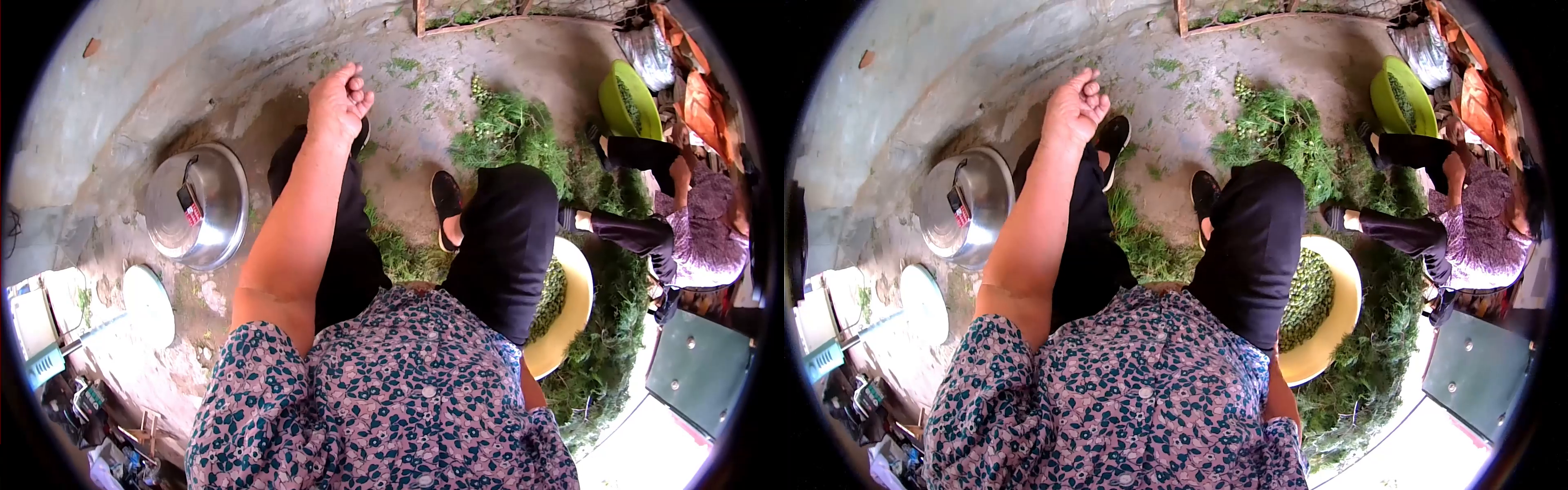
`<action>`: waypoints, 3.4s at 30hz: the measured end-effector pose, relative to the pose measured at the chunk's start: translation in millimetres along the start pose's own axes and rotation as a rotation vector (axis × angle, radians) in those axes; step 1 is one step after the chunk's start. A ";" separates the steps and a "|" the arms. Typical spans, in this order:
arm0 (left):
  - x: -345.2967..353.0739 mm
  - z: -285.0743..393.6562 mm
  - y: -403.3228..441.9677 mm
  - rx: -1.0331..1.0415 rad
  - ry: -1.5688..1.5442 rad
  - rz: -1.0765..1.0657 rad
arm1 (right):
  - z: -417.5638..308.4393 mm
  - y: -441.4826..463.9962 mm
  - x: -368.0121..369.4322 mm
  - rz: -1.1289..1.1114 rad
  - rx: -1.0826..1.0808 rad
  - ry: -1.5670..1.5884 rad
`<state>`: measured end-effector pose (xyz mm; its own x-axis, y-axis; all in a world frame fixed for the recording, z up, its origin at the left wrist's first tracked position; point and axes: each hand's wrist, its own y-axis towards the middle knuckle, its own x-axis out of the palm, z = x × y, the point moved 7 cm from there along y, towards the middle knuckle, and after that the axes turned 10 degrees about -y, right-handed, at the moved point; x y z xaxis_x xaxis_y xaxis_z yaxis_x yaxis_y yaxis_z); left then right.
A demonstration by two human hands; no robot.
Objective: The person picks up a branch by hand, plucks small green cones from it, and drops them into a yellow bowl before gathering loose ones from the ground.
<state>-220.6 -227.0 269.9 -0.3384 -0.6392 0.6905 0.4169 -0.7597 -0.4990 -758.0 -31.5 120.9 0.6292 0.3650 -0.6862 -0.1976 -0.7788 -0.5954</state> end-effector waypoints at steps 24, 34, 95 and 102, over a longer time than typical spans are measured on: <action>148.2 -114.6 -8.2 -0.307 0.066 -0.086 | -104.3 57.4 14.0 -0.091 -0.147 0.075; 173.1 -126.0 20.3 -0.309 0.072 -0.137 | -158.6 170.7 9.1 -0.126 -0.141 0.251; 160.1 -103.0 -16.0 -0.326 0.295 -0.122 | -173.4 313.3 10.6 0.017 0.193 0.849; 161.5 -98.6 -13.5 -0.333 0.334 -0.179 | -151.2 346.0 79.2 0.081 0.328 0.646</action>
<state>-364.0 -331.7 336.5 -0.6546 -0.4569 0.6023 0.0545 -0.8231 -0.5652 -662.8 -349.2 -76.2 0.9011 -0.1406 -0.4103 -0.4140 -0.5608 -0.7170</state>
